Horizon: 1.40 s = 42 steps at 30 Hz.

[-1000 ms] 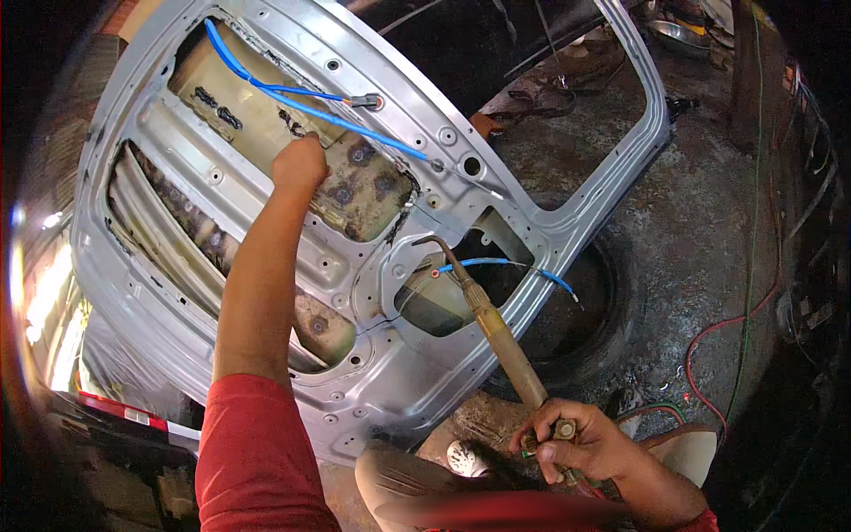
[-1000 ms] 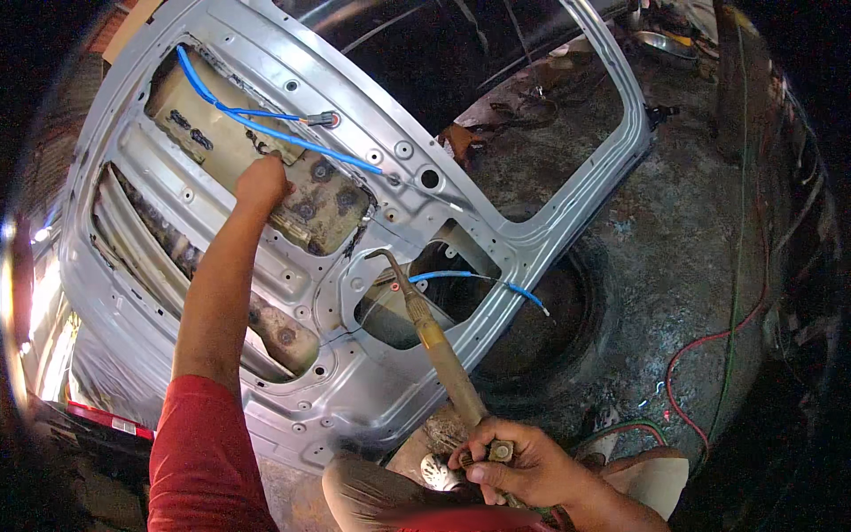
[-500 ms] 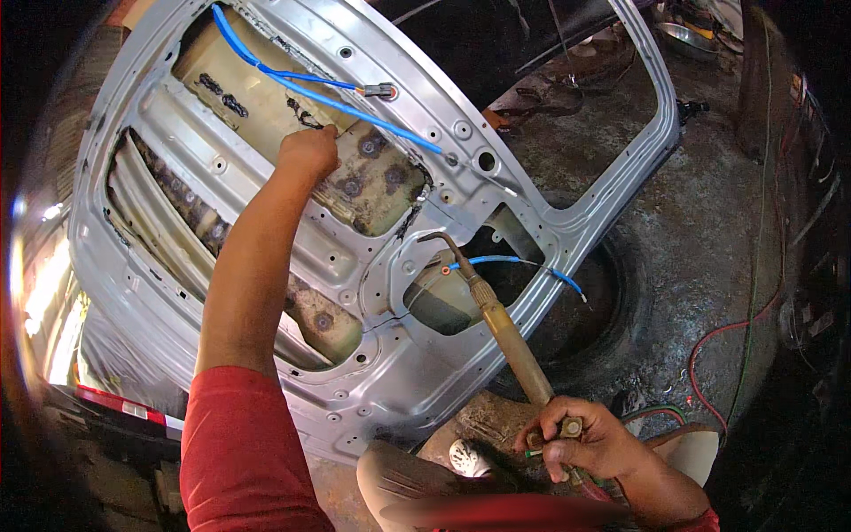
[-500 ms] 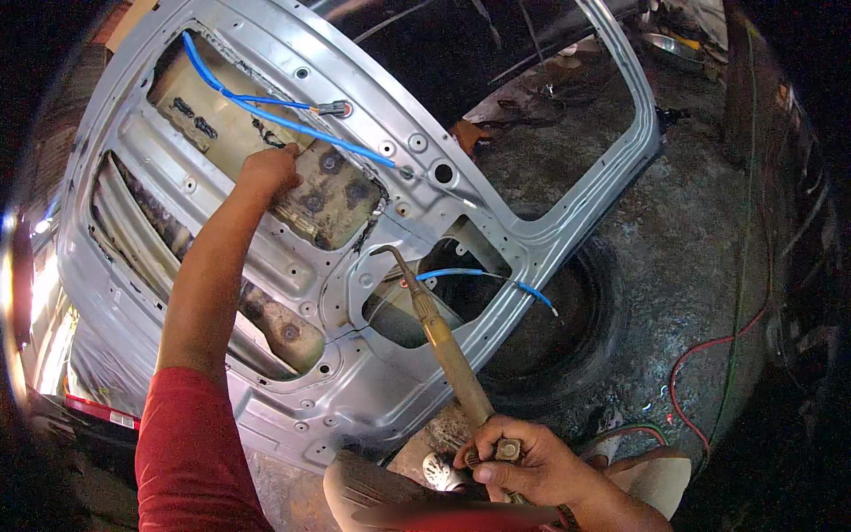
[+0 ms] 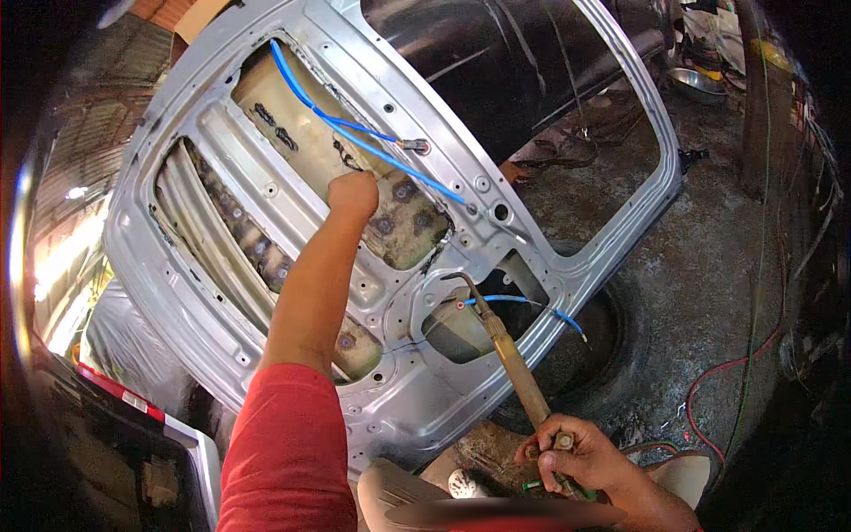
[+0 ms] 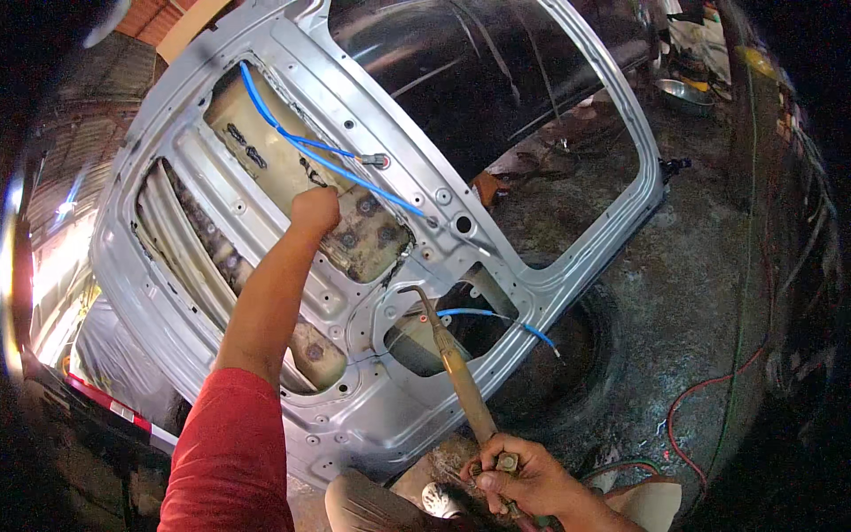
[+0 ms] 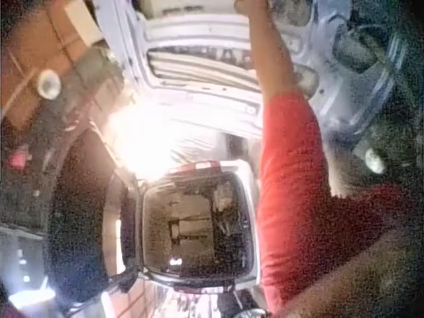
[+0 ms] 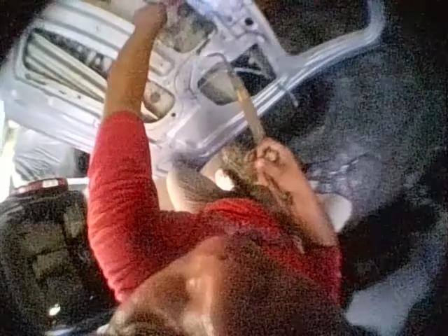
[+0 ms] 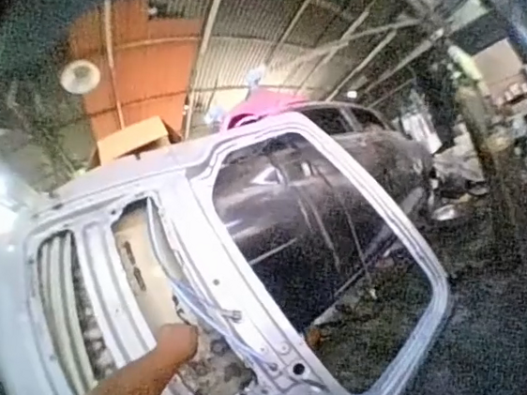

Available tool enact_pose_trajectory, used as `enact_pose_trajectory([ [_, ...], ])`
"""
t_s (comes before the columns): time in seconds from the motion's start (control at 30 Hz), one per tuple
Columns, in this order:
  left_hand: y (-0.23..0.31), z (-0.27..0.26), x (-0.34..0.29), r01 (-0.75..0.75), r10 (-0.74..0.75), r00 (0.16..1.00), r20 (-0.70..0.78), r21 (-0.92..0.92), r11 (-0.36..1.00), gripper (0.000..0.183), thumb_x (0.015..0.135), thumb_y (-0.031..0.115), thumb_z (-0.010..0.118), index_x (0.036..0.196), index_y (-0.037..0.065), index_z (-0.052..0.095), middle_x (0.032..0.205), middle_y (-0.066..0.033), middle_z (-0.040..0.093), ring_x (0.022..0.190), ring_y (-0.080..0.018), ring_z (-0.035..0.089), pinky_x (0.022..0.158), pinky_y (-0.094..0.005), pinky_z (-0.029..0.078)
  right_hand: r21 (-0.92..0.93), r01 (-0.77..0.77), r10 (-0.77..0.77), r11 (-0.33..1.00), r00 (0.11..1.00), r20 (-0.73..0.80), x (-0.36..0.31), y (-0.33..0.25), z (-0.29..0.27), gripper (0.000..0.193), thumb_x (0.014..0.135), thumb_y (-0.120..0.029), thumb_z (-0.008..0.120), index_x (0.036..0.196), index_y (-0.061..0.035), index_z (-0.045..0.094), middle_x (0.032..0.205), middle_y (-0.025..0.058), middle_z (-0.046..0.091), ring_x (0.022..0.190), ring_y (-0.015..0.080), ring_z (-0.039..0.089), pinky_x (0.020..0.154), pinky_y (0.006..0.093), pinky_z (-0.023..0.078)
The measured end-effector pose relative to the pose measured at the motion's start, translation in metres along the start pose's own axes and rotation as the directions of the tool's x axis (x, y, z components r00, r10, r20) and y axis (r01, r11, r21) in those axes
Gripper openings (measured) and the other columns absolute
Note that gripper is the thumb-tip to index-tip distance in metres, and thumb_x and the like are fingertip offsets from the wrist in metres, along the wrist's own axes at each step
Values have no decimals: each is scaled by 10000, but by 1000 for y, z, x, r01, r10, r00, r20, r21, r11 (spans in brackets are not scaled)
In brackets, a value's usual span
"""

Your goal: Welding internal components of a car door using a gas torch.

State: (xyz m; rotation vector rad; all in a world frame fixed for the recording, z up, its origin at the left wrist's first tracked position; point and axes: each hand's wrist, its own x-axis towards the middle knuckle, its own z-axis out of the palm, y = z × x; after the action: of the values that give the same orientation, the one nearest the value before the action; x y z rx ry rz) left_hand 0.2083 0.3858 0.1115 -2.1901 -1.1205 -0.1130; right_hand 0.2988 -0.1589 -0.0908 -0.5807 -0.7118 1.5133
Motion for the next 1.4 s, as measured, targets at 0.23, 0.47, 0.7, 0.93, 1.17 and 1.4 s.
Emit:
enact_pose_trajectory([
  [0.23,22,-15,-12,35,-44,990,134,67,997,262,950,142,567,1037,90,809,1107,-156,783,1013,-319,770,859,-441,603,-16,21,-21,1000,1000,5,-9,-7,-4,155,1021,-93,686,1051,-31,547,1143,201,693,648,96,644,630,270,549],
  [0.47,16,-24,-17,37,-43,980,193,35,999,229,874,159,661,1038,66,792,1106,-187,771,1018,-343,761,880,-447,604,23,1,-1,1000,1000,15,-12,-16,-1,191,1011,-109,706,1061,-30,540,1153,203,689,644,98,637,576,255,533],
  [0.7,11,-28,-22,35,-37,974,225,11,999,281,845,203,706,1068,45,767,1149,-207,748,1064,-369,738,937,-469,590,16,12,-12,1000,1000,28,-10,-11,-2,165,1016,-87,691,1062,-37,541,1165,196,686,644,98,638,567,251,528],
  [0.93,5,-10,-15,86,-77,978,192,-37,996,267,879,215,665,1051,44,777,1134,-212,757,1050,-375,743,925,-479,591,7,-5,5,1000,1000,16,-7,-10,-1,157,1011,-65,691,1059,-43,543,1164,190,690,638,88,635,583,247,528],
  [1.17,9,-8,-3,72,-76,985,156,32,997,223,866,170,658,1003,57,793,1070,-199,773,1000,-374,759,871,-472,606,35,-10,10,999,1000,-9,-6,-13,0,154,1002,-37,688,1062,-42,546,1152,187,696,631,88,639,583,246,535],
  [1.4,11,-13,-13,78,-86,982,168,52,996,245,945,140,595,1091,82,783,1151,-170,767,1069,-331,751,893,-451,603,-5,-2,1,1000,1000,-13,-12,-9,-4,185,998,-74,704,1103,-30,557,1123,267,706,640,142,684,621,292,571],
])
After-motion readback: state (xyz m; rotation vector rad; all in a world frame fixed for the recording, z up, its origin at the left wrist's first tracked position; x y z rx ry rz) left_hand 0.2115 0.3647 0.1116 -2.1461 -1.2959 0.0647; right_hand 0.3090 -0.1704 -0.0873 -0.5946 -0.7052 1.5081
